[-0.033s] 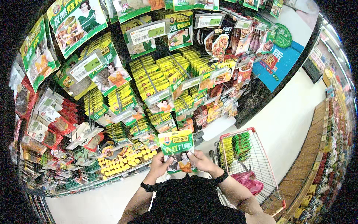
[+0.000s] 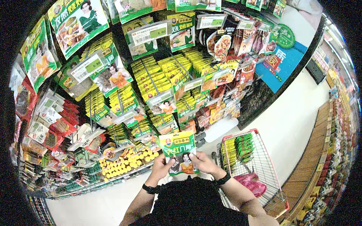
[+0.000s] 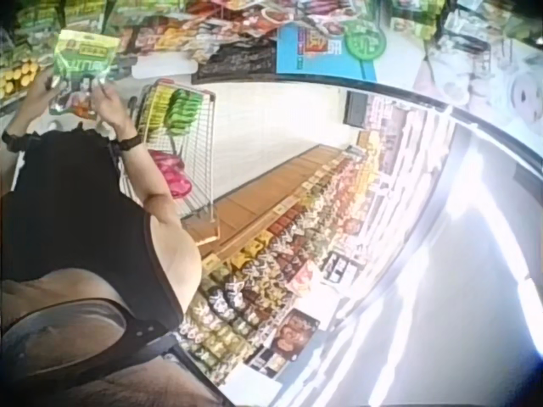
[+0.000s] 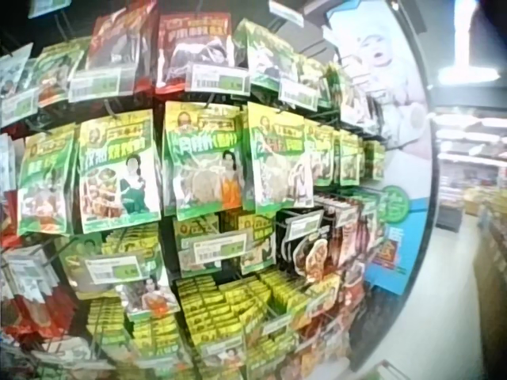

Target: Selecting various spice and seasoning packets from a supermarket shelf and placing them into a shopping cart.

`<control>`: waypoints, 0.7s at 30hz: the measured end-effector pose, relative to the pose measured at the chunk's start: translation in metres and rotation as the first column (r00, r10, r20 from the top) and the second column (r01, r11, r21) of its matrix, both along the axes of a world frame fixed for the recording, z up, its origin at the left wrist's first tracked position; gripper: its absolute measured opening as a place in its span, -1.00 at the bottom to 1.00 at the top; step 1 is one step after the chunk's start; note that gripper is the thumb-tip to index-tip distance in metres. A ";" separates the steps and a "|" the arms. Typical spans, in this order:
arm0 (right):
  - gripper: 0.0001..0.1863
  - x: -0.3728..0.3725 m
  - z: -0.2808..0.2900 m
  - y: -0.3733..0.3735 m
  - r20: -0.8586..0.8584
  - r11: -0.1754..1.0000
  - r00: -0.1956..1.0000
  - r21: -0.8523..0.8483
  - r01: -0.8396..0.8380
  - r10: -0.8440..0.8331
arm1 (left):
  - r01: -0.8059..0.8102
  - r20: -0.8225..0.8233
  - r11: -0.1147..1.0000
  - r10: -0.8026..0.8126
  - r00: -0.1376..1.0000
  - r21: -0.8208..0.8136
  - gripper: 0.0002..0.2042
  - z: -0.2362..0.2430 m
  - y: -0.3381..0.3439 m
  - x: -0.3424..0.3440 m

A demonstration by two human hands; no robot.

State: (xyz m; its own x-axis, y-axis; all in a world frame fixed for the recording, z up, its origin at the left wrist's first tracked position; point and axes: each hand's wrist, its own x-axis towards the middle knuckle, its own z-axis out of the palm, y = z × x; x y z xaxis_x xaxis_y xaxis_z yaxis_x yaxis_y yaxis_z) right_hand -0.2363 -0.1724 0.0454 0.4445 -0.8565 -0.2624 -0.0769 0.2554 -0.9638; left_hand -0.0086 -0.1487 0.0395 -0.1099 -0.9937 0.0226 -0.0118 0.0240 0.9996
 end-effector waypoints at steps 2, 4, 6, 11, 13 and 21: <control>-0.75 0.001 0.015 -0.001 -0.048 0.999 0.998 -0.018 -0.031 0.030 | -0.015 0.038 0.999 0.016 0.999 -0.032 -0.79 -0.004 0.001 0.004; -0.74 0.000 0.010 -0.002 -0.072 0.992 0.997 -0.117 -0.042 0.034 | 0.002 0.038 0.998 -0.004 0.999 0.055 -0.80 0.003 0.002 0.006; -0.71 0.000 0.009 0.001 -0.066 0.984 0.997 -0.172 -0.047 0.036 | 0.042 -0.035 0.999 -0.042 0.999 0.012 -0.78 -0.002 0.005 0.007; -0.72 0.000 0.001 0.006 -0.019 0.992 1.000 -0.123 -0.013 0.011 | 0.109 -0.027 0.990 -0.107 0.994 0.089 -0.70 -0.004 0.008 0.008; -0.72 0.001 0.000 0.008 -0.021 0.973 1.000 -0.230 -0.022 0.017 | 0.143 -0.111 0.990 -0.140 0.984 0.018 -0.63 -0.004 0.010 0.007; -0.73 0.004 -0.007 0.008 0.014 0.992 1.000 -0.122 -0.004 0.006 | 0.214 -0.093 0.977 -0.212 0.973 0.012 -0.51 -0.002 0.015 0.006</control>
State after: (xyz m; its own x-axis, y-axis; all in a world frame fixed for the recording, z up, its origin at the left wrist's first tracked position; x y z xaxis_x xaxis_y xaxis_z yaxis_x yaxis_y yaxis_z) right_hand -0.2319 -0.1647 0.0387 0.4517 -0.8796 -0.1492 -0.0635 0.1351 -0.9888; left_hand -0.0023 -0.1342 0.0376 -0.3179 -0.9479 0.0203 0.0822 -0.0062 0.9966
